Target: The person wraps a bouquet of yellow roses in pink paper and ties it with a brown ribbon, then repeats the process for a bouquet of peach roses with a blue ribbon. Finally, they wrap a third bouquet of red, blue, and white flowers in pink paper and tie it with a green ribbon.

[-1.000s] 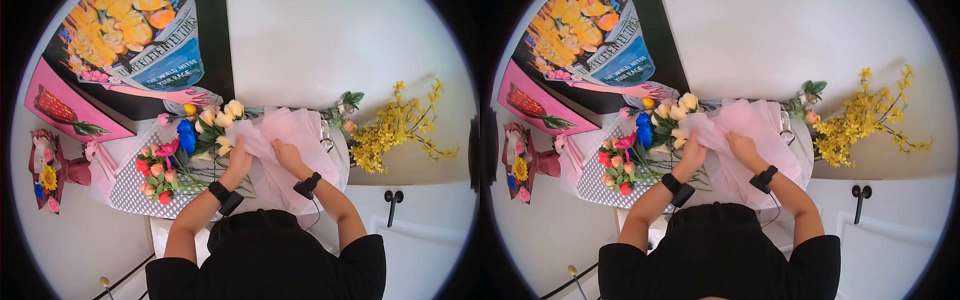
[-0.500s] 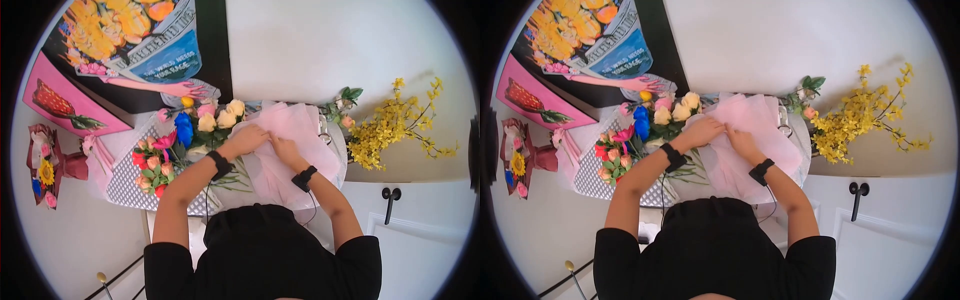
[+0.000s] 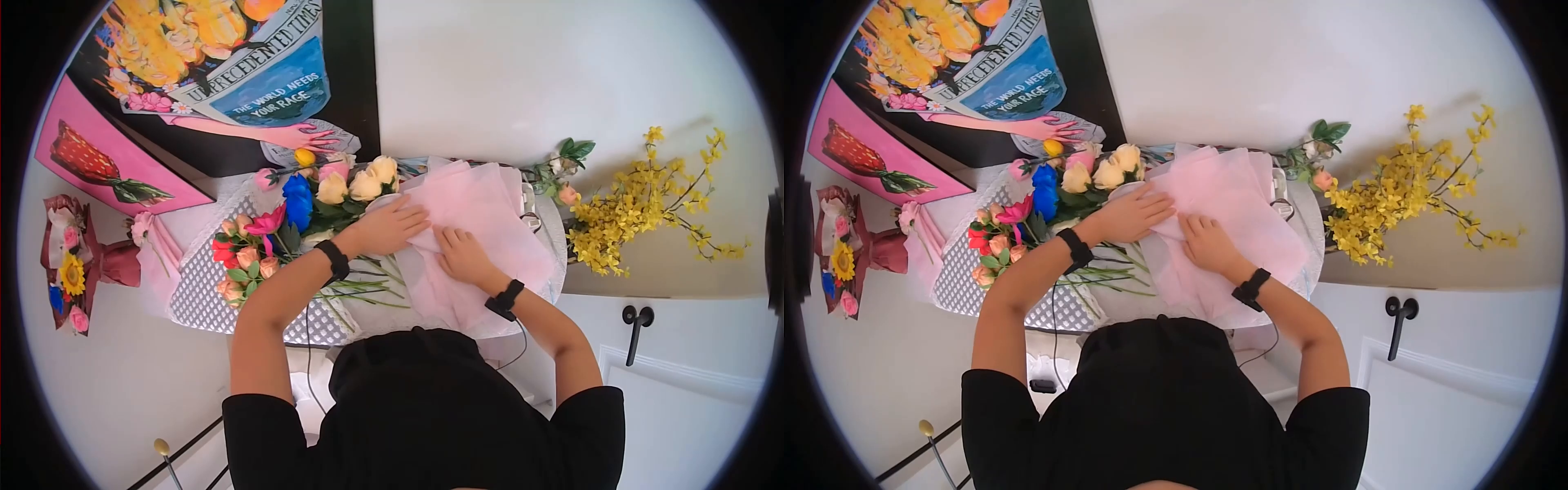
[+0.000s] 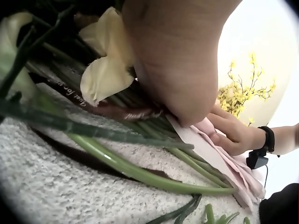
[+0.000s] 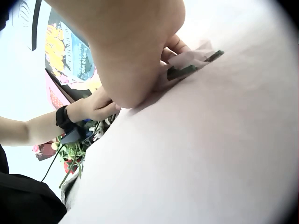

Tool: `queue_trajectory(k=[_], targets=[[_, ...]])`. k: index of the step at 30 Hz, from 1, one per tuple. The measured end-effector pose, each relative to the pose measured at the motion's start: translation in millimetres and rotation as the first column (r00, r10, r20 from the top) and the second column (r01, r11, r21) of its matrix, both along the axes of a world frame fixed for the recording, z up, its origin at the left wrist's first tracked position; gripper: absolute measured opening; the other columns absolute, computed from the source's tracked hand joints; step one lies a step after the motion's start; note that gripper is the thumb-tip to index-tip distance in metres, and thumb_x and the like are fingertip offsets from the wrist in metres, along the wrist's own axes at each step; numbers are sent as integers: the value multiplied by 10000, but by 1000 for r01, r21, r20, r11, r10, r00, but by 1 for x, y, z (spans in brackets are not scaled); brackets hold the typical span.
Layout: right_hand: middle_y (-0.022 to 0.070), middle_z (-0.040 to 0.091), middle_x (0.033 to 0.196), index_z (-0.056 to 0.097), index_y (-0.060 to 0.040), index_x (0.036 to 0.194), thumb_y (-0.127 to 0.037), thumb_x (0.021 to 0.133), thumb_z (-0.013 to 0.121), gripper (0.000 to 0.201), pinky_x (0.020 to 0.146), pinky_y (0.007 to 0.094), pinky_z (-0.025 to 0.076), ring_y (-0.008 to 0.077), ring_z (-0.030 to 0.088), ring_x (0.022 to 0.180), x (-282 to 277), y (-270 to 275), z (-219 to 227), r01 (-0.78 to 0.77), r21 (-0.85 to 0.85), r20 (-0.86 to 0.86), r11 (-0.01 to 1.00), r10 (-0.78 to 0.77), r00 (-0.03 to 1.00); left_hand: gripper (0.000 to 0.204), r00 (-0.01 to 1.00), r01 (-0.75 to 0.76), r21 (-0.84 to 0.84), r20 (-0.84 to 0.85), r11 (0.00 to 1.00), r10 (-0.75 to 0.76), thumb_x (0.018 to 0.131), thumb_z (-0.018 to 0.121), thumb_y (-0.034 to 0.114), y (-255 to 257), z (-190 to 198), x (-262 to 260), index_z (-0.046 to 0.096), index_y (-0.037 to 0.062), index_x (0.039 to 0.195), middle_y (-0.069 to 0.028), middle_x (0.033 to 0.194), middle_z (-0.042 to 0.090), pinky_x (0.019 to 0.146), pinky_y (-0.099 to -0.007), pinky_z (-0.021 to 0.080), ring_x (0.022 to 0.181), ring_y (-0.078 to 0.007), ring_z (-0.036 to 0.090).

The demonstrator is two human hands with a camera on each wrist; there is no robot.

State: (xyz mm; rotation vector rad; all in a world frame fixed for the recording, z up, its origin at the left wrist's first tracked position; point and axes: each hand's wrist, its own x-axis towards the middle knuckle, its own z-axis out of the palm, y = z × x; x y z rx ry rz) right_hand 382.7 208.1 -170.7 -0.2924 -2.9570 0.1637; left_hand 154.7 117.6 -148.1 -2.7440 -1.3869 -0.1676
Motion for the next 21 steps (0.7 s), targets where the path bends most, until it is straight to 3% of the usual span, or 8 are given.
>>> queue_trajectory(k=[4, 10, 13, 15, 17, 19, 20, 21], targets=[[145, 494, 986, 470, 49, 1128, -213, 695, 580, 518, 725, 394, 406, 291, 486, 879, -15, -16, 9, 117, 7, -56, 993, -117, 992, 423, 998, -11, 141, -53, 990, 18, 801, 494, 199, 8, -9, 6, 485, 5, 1176, -155, 1190, 503, 1055, -467, 222, 1165, -245, 442], [135, 557, 873, 502, 12, 1010, -80, 722, 537, 304, 654, 393, 443, 308, 539, 781, -42, -6, -3, 298, -203, -109, 933, -324, 940, 225, 986, -123, -169, -137, 978, 100, 754, 490, 127, 33, 34, 16, 568, 37, 945, -79, 903, 554, 998, -468, 301, 914, -209, 543], [141, 588, 802, 524, 9, 1005, -21, 733, 512, 274, 624, 399, 465, 317, 575, 717, -42, 10, 17, 283, -249, -207, 926, -337, 919, 120, 980, -154, 35, -123, 987, 157, 749, 489, 107, 33, 68, 16, 557, 58, 834, -64, 816, 542, 969, -434, 334, 816, -210, 553], [146, 600, 795, 537, 17, 987, -36, 760, 519, 234, 618, 381, 475, 289, 595, 704, -31, 26, 32, 238, -294, -214, 926, -307, 928, 69, 985, -48, 427, 169, 903, -27, 729, 530, 120, 24, 98, 17, 535, 77, 783, -55, 761, 526, 887, -399, 383, 749, -214, 541], [150, 612, 788, 550, 26, 970, -52, 788, 526, 199, 611, 362, 484, 260, 614, 691, -16, 42, 47, 190, -340, -225, 921, -276, 934, 99, 980, -41, 351, 198, 935, -31, 725, 555, 147, -2, 97, 6, 540, 78, 794, -58, 773, 531, 843, -382, 391, 764, -214, 537], [131, 639, 823, 568, 38, 973, -110, 852, 529, 195, 613, 315, 497, 197, 630, 695, 0, 55, 58, 276, -753, 113, 598, -296, 949, 132, 973, -32, 273, 227, 962, -32, 720, 581, 173, -27, 84, 2, 544, 78, 805, -61, 784, 535, 799, -366, 399, 778, -215, 532], [131, 639, 823, 568, 38, 973, -110, 852, 529, 195, 613, 315, 497, 197, 630, 695, 6, 59, 58, 275, -753, 113, 598, -294, 949, 163, 959, -167, 102, 246, 981, 138, 717, 598, 196, -35, 62, 3, 551, 79, 819, -64, 783, 533, 759, -357, 398, 788, -220, 531], [121, 641, 846, 570, 42, 989, -137, 870, 526, 219, 630, 301, 505, 180, 630, 705, 10, 62, 58, 217, -887, 130, 408, -229, 965, 193, 923, -297, -71, 235, 952, 305, 713, 616, 220, -43, 41, 4, 558, 81, 834, -67, 781, 530, 719, -349, 398, 797, -226, 529]])
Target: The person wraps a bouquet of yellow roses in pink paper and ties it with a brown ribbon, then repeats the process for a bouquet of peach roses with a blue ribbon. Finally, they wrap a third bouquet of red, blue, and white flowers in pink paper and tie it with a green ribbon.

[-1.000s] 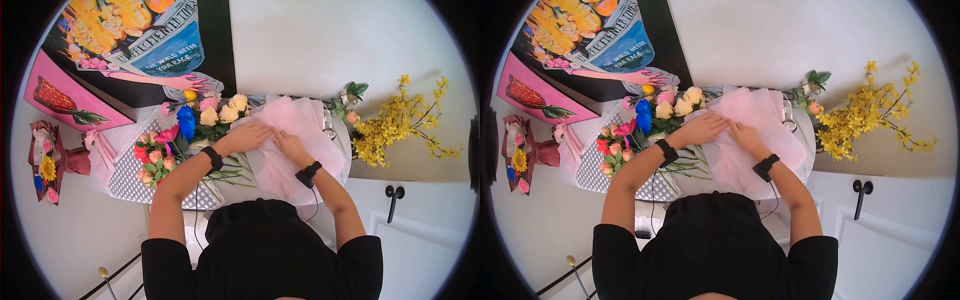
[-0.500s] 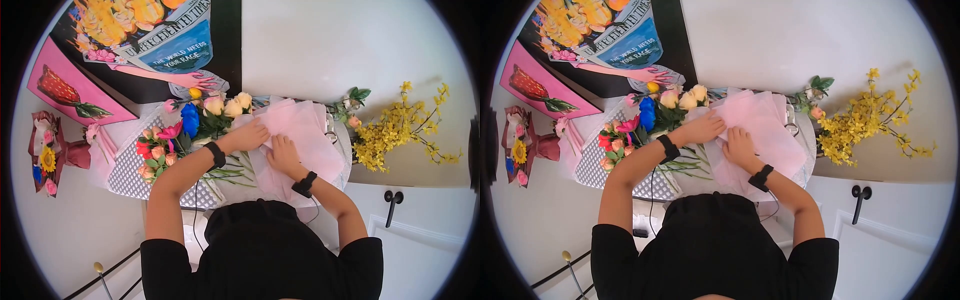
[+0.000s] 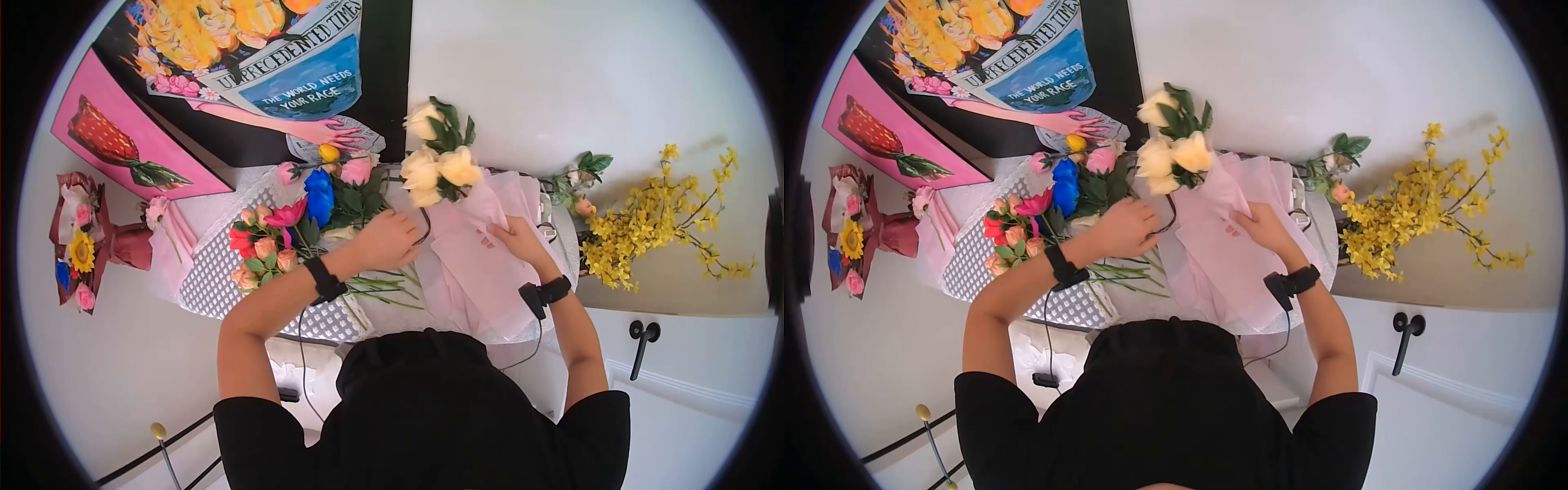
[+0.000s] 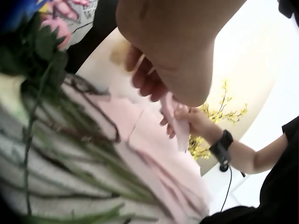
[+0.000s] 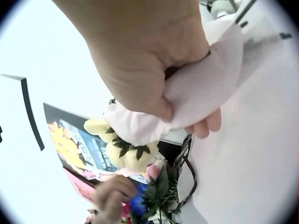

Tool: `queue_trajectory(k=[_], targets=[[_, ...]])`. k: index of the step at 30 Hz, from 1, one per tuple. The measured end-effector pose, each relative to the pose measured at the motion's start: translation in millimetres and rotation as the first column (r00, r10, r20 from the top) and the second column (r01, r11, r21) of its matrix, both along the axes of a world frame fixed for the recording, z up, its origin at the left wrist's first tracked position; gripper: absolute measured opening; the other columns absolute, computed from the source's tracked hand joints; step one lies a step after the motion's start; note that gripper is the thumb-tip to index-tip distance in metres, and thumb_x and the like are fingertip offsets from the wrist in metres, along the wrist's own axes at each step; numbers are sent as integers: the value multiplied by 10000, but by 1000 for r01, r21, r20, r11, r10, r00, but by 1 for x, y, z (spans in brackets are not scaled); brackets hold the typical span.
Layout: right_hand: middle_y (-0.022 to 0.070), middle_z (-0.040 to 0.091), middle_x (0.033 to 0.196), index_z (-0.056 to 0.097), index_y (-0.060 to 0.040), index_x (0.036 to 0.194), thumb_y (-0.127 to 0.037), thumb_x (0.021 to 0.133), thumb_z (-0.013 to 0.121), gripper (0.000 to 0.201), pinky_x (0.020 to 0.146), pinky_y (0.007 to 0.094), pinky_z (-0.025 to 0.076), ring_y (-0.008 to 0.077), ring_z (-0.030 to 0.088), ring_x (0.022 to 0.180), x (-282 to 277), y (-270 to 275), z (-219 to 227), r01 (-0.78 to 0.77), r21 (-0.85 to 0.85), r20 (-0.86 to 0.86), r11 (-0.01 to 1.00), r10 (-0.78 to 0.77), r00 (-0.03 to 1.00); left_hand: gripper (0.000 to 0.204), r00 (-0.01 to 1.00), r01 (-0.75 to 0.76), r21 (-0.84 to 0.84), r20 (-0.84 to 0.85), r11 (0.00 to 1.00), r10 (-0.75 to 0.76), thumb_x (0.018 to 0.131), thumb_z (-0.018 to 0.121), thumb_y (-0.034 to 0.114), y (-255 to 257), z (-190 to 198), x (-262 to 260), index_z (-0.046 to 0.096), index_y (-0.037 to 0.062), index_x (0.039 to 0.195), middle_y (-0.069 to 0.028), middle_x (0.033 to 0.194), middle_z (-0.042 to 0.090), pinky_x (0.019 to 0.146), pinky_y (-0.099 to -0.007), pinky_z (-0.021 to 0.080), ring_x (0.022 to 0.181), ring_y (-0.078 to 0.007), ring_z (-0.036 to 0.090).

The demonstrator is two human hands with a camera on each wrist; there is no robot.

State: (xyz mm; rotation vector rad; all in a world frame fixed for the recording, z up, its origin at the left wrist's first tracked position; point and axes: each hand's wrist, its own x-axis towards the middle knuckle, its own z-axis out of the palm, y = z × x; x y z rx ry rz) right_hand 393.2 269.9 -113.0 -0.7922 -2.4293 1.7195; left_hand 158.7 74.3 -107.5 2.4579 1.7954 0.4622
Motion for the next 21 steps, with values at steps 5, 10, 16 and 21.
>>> queue_trajectory(k=[5, 10, 16, 21], targets=[[116, 640, 896, 570, 49, 1025, -160, 891, 515, 254, 672, 304, 527, 189, 633, 715, -6, -20, 17, -18, -486, -85, 874, -26, 996, 134, 985, -87, -45, -153, 995, 80, 760, 585, 199, -18, -51, 0, 554, 81, 815, -68, 781, 543, 671, -341, 407, 787, -236, 543], [150, 634, 921, 564, 51, 1028, -174, 881, 537, 270, 679, 315, 532, 210, 643, 738, -20, -41, 30, -123, -755, -145, 645, 19, 989, 86, 822, -223, -335, 439, 915, 362, 816, 533, 117, -4, -18, 8, 570, 46, 847, -81, 713, 578, 582, -330, 425, 660, -271, 563], [160, 628, 884, 548, 42, 1014, -185, 875, 550, 266, 696, 369, 532, 244, 645, 748, -43, -63, 34, -198, -883, -207, 426, 26, 978, 198, 369, 10, -475, 820, 880, 438, 799, 480, 35, 9, 14, 46, 553, 5, 981, -69, 730, 585, 639, -295, 456, 667, -174, 576], [149, 625, 892, 553, 43, 1020, -188, 874, 551, 273, 716, 345, 525, 231, 638, 767, -33, -60, 17, -177, -870, -167, 460, 63, 984, 313, 89, 255, -315, 949, 914, 303, 800, 544, 86, 2, 9, 47, 475, 12, 1097, -18, 818, 573, 645, -248, 446, 715, -104, 541]])
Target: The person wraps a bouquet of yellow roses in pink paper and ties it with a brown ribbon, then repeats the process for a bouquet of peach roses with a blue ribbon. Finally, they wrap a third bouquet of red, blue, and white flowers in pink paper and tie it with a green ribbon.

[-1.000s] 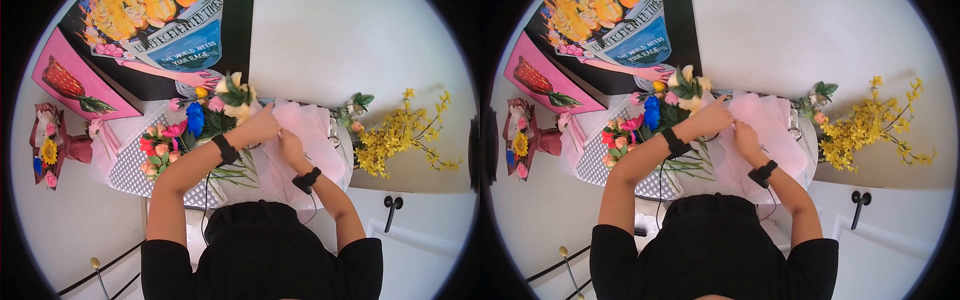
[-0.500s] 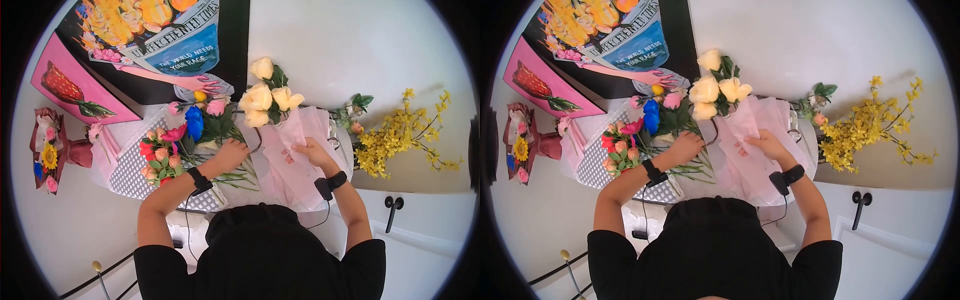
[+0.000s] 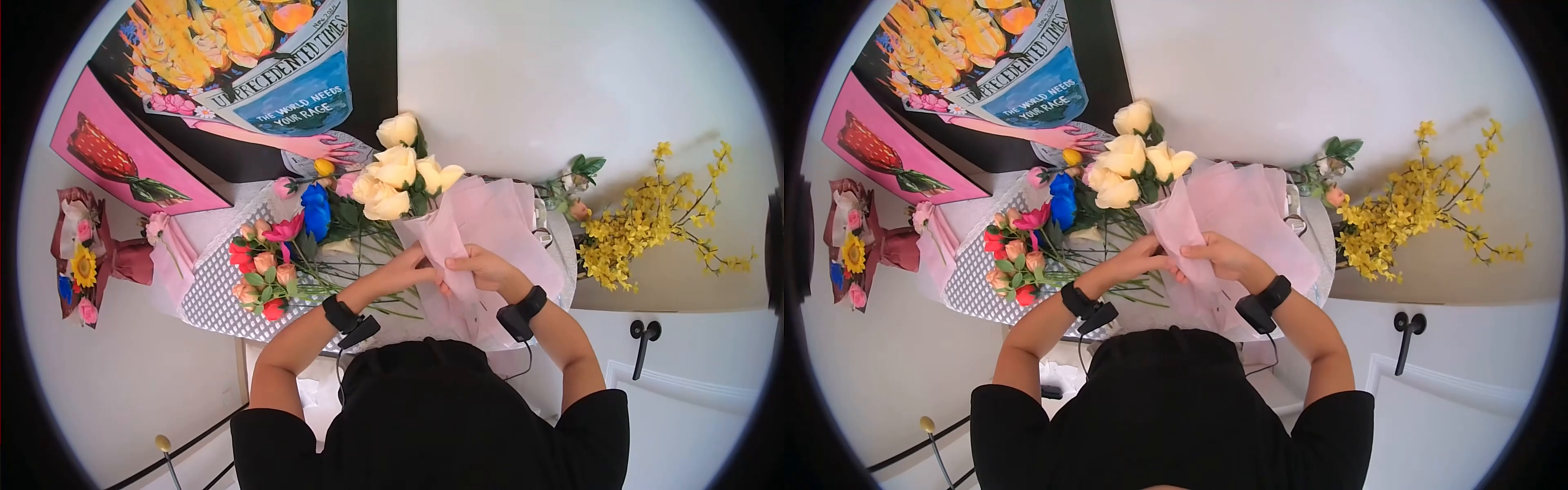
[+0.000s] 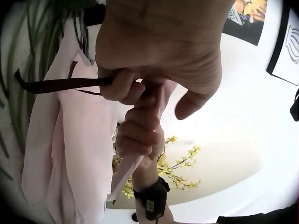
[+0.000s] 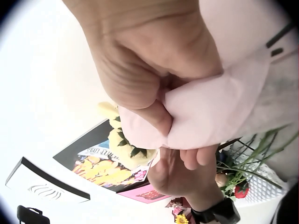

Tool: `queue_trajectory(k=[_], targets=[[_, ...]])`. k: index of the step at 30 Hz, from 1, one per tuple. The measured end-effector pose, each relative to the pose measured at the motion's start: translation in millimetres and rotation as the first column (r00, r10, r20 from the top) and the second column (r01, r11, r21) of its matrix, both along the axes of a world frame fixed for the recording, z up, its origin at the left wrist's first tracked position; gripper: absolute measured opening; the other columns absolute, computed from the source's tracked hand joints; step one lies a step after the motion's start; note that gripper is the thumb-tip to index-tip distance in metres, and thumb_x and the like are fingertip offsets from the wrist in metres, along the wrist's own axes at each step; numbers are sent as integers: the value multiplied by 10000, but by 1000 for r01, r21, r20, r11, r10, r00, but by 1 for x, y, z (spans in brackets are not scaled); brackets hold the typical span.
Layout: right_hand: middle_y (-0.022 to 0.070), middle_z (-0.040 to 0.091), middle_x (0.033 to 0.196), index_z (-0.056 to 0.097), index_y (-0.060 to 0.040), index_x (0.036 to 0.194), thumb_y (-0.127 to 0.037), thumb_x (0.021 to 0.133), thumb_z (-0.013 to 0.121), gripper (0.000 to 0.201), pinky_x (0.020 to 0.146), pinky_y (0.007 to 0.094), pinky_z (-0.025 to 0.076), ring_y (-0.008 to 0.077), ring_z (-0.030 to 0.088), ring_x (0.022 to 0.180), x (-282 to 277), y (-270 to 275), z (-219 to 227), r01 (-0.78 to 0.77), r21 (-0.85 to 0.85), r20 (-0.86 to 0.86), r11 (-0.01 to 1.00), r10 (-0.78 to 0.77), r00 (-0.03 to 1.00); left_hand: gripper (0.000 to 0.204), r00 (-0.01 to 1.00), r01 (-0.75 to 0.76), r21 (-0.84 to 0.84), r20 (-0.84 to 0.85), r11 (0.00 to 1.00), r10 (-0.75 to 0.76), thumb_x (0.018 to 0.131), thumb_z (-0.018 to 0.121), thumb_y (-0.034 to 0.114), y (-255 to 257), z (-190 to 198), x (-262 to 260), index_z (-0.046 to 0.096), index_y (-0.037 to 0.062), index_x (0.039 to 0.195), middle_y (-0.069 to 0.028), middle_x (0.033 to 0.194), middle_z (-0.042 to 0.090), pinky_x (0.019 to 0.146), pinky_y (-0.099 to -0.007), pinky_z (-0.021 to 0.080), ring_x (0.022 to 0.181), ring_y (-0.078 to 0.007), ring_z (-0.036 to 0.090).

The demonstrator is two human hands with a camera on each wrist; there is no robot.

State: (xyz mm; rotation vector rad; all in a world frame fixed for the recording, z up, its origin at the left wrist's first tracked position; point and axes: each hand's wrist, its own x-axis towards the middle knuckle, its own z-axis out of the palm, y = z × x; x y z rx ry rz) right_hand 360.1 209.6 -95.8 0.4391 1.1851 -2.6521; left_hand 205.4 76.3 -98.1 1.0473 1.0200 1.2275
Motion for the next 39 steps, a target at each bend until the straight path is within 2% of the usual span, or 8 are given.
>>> queue_trajectory(k=[14, 22, 24, 27, 29, 31, 35, 39], targets=[[125, 505, 1117, 387, -3, 1234, -40, 799, 589, 481, 772, 389, 519, 241, 607, 867, -6, -1, -38, 61, -164, 141, 985, -38, 989, 305, 969, -248, -140, -37, 959, 245, 875, 561, 224, 8, -40, 10, 555, 4, 1087, -42, 994, 604, 762, -259, 448, 904, -111, 553], [125, 502, 1198, 373, 19, 1272, -133, 868, 518, 456, 927, 325, 413, 204, 529, 1040, -21, -7, -24, 507, -294, -115, 810, -557, 823, 338, 952, -280, -364, 13, 888, 305, 876, 568, 273, 15, -29, 18, 586, -11, 1059, -48, 1023, 606, 822, -261, 418, 923, -103, 542], [115, 513, 1185, 419, 20, 1237, -161, 887, 492, 401, 933, 333, 401, 209, 518, 1049, -20, 1, -44, 510, -260, -61, 820, -541, 839, 226, 888, -394, -392, 69, 831, 454, 860, 582, 323, 15, -40, 29, 581, 100, 825, 83, 596, 437, 405, -200, 212, 455, -29, 317], [94, 545, 1117, 505, 5, 1151, -167, 907, 446, 305, 931, 345, 378, 224, 501, 1049, -7, 2, -54, 547, 198, -104, 813, -538, 837, 227, 865, -386, -503, 93, 773, 492, 866, 571, 327, 15, -53, 37, 564, 114, 788, 79, 599, 439, 404, -201, 214, 457, -28, 318], [82, 568, 1062, 545, -10, 1100, -146, 908, 425, 264, 924, 348, 367, 234, 494, 1041, 0, -3, -46, 518, 588, -212, 622, -499, 840, 296, 856, -401, -511, 87, 760, 510, 859, 568, 358, 18, -60, 46, 572, 84, 748, 51, 578, 460, 390, -223, 237, 446, -52, 365], [114, 571, 938, 570, -19, 938, -84, 878, 431, 165, 819, 344, 406, 280, 518, 893, 7, -15, -34, 587, 791, -611, -171, -170, 773, 365, 846, -416, -521, 80, 746, 528, 852, 565, 390, 19, -73, 61, 580, 55, 707, 23, 557, 481, 376, -245, 260, 436, -76, 411], [132, 538, 852, 537, -22, 831, -29, 843, 438, 100, 730, 344, 418, 308, 508, 790, 7, -19, -42, 630, 754, -633, -187, 48, 773, 347, 723, -474, -647, 100, 597, 684, 879, 509, 360, 35, -81, 95, 541, 60, 708, -7, 579, 486, 387, -258, 278, 450, -92, 406], [125, 510, 757, 511, -6, 768, -103, 897, 408, 192, 664, 334, 414, 274, 500, 703, -1, -7, -68, 526, 823, -500, 214, -164, 850, 285, 734, -459, -729, 11, 508, 679, 896, 467, 305, 49, -79, 96, 515, 53, 769, -17, 630, 487, 379, -260, 273, 460, -103, 382]])
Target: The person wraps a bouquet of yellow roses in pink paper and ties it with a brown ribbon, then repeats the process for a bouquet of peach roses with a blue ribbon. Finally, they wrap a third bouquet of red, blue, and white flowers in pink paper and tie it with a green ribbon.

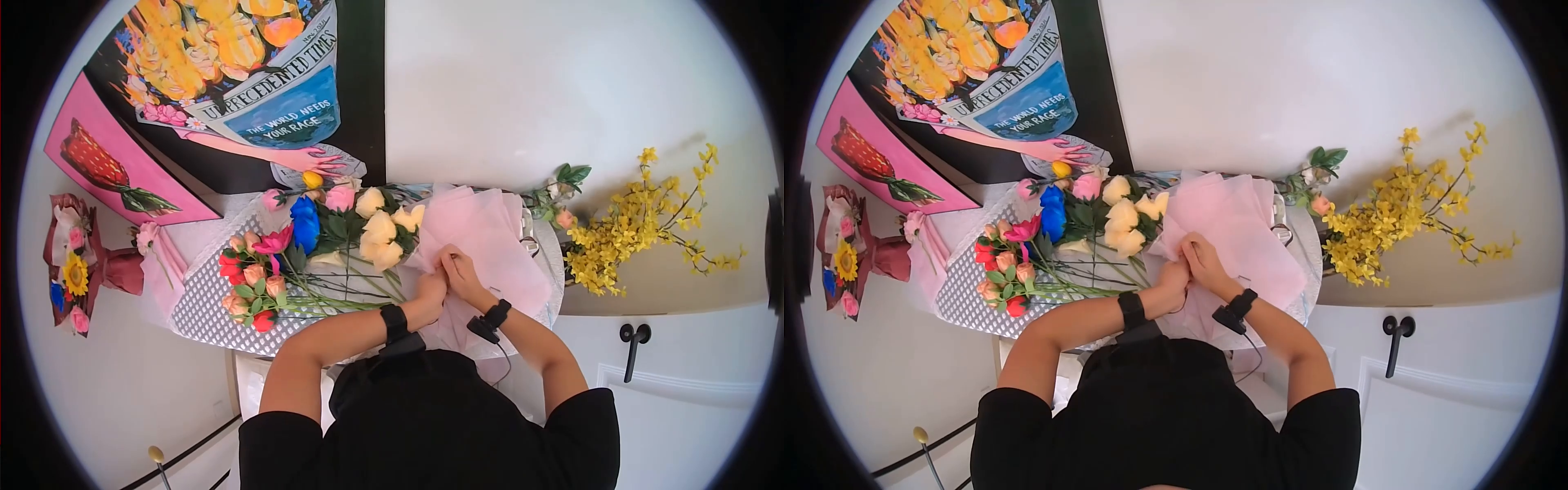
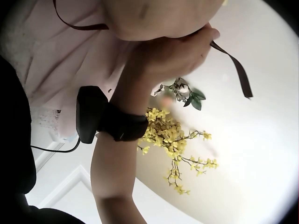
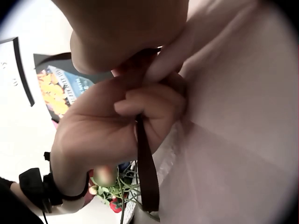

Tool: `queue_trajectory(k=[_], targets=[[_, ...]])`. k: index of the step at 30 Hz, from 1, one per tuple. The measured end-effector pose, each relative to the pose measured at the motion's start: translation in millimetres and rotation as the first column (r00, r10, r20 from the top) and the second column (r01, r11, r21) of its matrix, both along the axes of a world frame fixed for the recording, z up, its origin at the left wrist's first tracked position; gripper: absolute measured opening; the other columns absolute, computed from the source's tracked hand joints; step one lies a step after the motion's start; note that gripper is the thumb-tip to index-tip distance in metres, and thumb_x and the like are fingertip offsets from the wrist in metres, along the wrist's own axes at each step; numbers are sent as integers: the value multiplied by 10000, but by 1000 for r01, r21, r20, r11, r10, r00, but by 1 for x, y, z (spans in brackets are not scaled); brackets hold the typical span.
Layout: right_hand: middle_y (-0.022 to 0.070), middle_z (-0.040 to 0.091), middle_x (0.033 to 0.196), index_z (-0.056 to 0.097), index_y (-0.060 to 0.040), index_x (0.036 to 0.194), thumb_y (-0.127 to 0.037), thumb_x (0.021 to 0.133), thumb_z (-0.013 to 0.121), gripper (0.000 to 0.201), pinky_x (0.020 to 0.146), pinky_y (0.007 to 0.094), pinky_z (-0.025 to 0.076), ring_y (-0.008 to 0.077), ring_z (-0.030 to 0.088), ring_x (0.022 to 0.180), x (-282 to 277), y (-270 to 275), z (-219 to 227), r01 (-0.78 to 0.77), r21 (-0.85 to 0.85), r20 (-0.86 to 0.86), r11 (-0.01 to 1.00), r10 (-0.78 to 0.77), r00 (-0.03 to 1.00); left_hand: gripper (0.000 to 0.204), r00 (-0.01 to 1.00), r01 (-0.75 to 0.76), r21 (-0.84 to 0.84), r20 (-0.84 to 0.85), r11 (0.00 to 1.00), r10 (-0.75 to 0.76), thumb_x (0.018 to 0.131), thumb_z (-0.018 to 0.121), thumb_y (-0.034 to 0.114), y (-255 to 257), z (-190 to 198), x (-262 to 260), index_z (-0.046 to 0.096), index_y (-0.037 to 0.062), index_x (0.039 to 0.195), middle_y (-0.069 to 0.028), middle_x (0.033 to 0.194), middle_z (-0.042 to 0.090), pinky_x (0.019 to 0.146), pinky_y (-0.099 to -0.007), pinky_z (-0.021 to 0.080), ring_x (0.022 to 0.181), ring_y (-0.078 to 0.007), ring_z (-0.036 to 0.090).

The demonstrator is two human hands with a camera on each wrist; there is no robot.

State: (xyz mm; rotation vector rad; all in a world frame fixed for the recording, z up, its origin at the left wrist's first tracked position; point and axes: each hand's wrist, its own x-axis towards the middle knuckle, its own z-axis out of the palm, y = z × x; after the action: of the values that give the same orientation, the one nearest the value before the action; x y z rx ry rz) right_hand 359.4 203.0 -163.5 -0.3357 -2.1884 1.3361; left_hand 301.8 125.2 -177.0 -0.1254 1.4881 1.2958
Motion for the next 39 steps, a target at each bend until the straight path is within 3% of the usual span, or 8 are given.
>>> queue_trajectory(k=[7, 12, 18, 25, 27, 30, 33, 39], targets=[[128, 489, 708, 488, 6, 740, -163, 931, 381, 276, 621, 349, 384, 253, 479, 660, -7, 3, -22, 59, -75, 65, 995, -54, 996, 240, 909, 413, 4, 60, 911, -413, 863, 502, 235, -5, 12, -57, 532, 61, 700, -12, 609, 476, 368, -241, 243, 454, -100, 356], [147, 478, 725, 477, 5, 750, -128, 902, 406, 214, 653, 371, 378, 297, 467, 687, -7, 2, -27, 33, 75, 36, 997, -35, 999, 194, 52, 904, -225, -786, 364, -616, 799, 504, 180, -25, 39, -100, 637, 42, 768, -98, 723, 627, 562, -346, 452, 627, -227, 585], [153, 491, 749, 493, 2, 766, -84, 796, 473, 94, 687, 398, 381, 331, 468, 723, -8, 7, -26, -105, 221, -36, 970, 116, 993, 225, -208, 846, -470, -726, 252, -656, 789, 478, 201, -6, 95, -110, 658, 66, 791, -95, 778, 645, 681, -364, 463, 743, -270, 607], [138, 574, 932, 571, -19, 898, -111, 785, 499, 162, 771, 357, 413, 314, 522, 844, -8, 5, -13, -182, 289, 21, 940, 184, 983, 217, -207, 926, -343, -810, 158, -549, 809, 474, 189, 12, 95, -98, 638, 50, 839, -117, 795, 638, 668, -372, 462, 718, -276, 601], [134, 577, 933, 568, -20, 910, -136, 804, 494, 174, 770, 356, 413, 307, 524, 843, -4, 8, -11, -232, 115, 141, 966, 215, 966, 220, 372, 927, 246, -519, 283, -770, 840, 465, 157, 18, 89, -97, 589, 17, 957, -136, 806, 616, 656, -379, 459, 713, -298, 592], [130, 567, 915, 553, -8, 927, -171, 839, 476, 200, 764, 346, 415, 282, 528, 834, -3, 13, 7, -282, -55, 258, 958, 286, 923, 245, 532, 841, 224, -506, 492, -679, 866, 449, 127, 15, 74, -95, 526, -6, 1057, -138, 815, 583, 655, -372, 458, 717, -302, 578], [121, 540, 879, 536, 18, 931, -190, 869, 457, 230, 746, 322, 419, 239, 524, 816, -6, 21, 5, -345, -108, 272, 932, 361, 892, 244, 165, 818, 84, -982, 569, -92, 853, 462, 114, -3, 42, -87, 520, 5, 1062, -140, 825, 562, 656, -368, 457, 729, -309, 564], [59, 513, 873, 535, 10, 919, -243, 903, 460, 264, 710, 275, 408, 143, 490, 778, -8, 33, 4, -305, -529, 324, 792, 520, 790, 129, -147, 767, -298, -944, 568, -296, 773, 505, 107, -25, 54, -91, 529, 8, 853, -168, 806, 548, 667, -410, 456, 777, -333, 560]])
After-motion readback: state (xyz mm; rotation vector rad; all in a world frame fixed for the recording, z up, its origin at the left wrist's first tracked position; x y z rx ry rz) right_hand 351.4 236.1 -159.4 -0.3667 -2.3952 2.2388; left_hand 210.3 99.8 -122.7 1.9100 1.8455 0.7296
